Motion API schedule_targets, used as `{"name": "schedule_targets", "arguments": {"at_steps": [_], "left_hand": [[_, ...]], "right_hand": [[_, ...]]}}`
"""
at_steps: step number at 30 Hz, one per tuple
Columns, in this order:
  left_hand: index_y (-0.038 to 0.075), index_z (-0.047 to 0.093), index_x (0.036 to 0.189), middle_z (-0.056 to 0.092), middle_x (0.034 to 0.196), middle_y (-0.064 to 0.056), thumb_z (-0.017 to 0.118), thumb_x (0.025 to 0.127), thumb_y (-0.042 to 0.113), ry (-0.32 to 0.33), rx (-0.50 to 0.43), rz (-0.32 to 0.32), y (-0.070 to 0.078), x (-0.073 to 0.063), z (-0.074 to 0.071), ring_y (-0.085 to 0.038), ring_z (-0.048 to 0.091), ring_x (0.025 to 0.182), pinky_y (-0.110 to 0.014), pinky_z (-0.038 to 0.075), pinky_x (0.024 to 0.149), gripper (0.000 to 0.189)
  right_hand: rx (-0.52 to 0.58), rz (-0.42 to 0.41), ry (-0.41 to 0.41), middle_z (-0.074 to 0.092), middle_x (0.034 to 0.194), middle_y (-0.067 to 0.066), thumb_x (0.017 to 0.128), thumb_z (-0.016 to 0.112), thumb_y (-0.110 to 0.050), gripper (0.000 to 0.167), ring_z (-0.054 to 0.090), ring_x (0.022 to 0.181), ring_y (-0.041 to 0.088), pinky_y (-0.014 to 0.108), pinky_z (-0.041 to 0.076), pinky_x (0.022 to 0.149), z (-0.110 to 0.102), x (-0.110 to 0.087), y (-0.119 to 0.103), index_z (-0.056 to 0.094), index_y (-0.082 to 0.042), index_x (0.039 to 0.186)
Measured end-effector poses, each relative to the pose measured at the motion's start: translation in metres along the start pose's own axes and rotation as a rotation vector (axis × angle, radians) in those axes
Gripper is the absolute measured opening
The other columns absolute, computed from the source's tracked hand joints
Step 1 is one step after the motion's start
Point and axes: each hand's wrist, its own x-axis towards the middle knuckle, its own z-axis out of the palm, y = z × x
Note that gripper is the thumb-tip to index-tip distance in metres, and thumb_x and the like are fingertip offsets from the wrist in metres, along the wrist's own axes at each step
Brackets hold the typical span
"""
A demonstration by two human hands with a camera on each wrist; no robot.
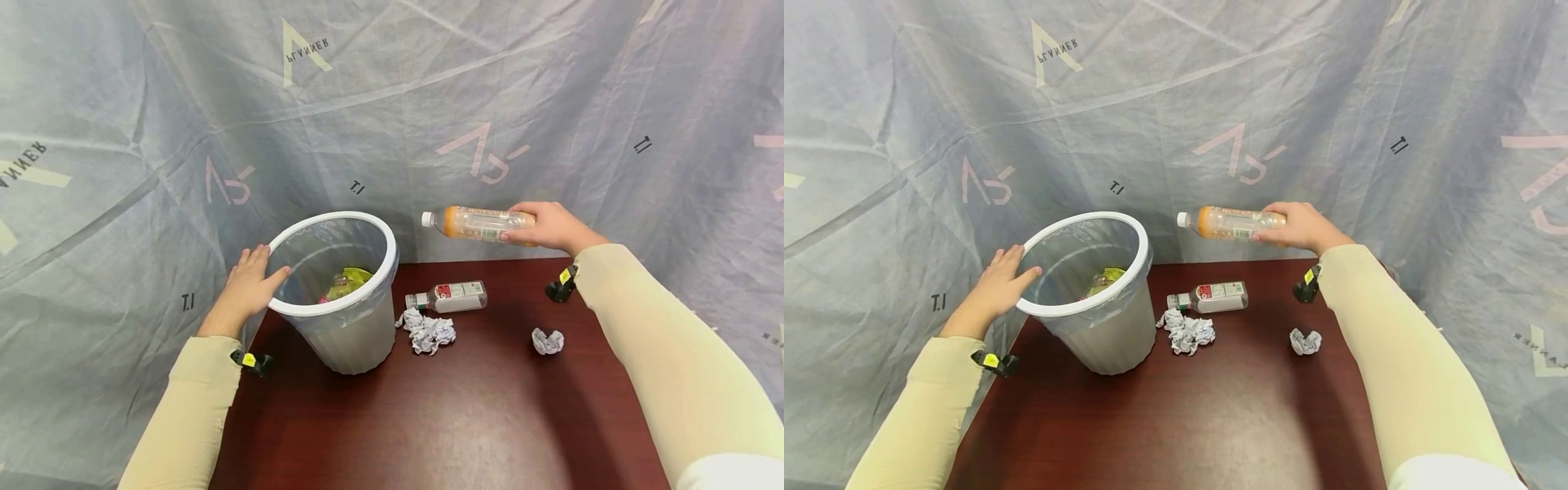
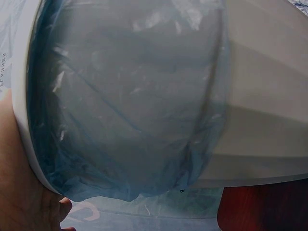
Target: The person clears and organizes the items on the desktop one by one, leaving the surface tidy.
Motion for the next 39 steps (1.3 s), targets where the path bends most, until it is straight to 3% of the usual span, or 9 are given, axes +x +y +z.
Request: {"name": "schedule_targets", "arguments": {"at_steps": [6,13,18,27,39], "left_hand": [[-0.008,0.012,0.158,0.006,0.166,-0.028,0.038,0.105,0.052,-0.004,0.004,0.000,0.001,0.000,0.000,-0.048,-0.005,0.152,-0.065,0.002,0.120,0.085],[-0.009,0.014,0.158,0.009,0.165,-0.029,0.038,0.105,0.052,0.013,0.017,-0.001,-0.004,0.000,-0.001,-0.049,-0.003,0.152,-0.065,0.004,0.120,0.085],[-0.008,0.014,0.158,0.008,0.165,-0.028,0.037,0.105,0.053,0.012,0.020,0.001,-0.007,0.003,0.001,-0.048,-0.004,0.152,-0.065,0.003,0.120,0.085],[-0.006,0.014,0.159,0.009,0.166,-0.026,0.035,0.104,0.056,0.021,0.011,-0.003,-0.007,0.006,0.004,-0.046,-0.004,0.153,-0.064,0.003,0.120,0.085],[-0.008,0.015,0.158,0.010,0.165,-0.028,0.037,0.105,0.052,0.024,0.004,-0.003,-0.004,0.005,0.002,-0.047,-0.003,0.152,-0.065,0.004,0.120,0.083]], "right_hand": [[-0.039,-0.034,-0.002,0.063,0.124,0.018,0.081,0.073,-0.066,0.082,0.058,0.098,0.031,0.042,0.050,0.072,-0.010,0.011,-0.028,0.057,-0.013,0.142],[-0.047,-0.097,-0.032,0.061,0.130,0.016,0.083,0.069,-0.069,0.084,0.057,0.105,0.031,0.047,0.050,0.082,-0.012,0.026,-0.069,0.054,-0.013,0.144],[-0.057,-0.156,-0.020,0.065,0.123,0.011,0.083,0.068,-0.069,0.077,0.060,0.101,0.028,0.046,0.051,0.082,-0.006,0.035,-0.097,0.059,-0.016,0.138],[-0.051,-0.192,-0.041,0.067,0.117,0.008,0.083,0.068,-0.067,0.073,0.062,0.097,0.026,0.044,0.051,0.082,0.012,0.047,-0.153,0.060,-0.018,0.136],[-0.002,-0.215,-0.034,0.066,0.120,0.008,0.085,0.067,-0.065,0.079,0.061,0.103,0.024,0.044,0.052,0.088,0.039,0.054,-0.211,0.056,-0.012,0.142]]}}
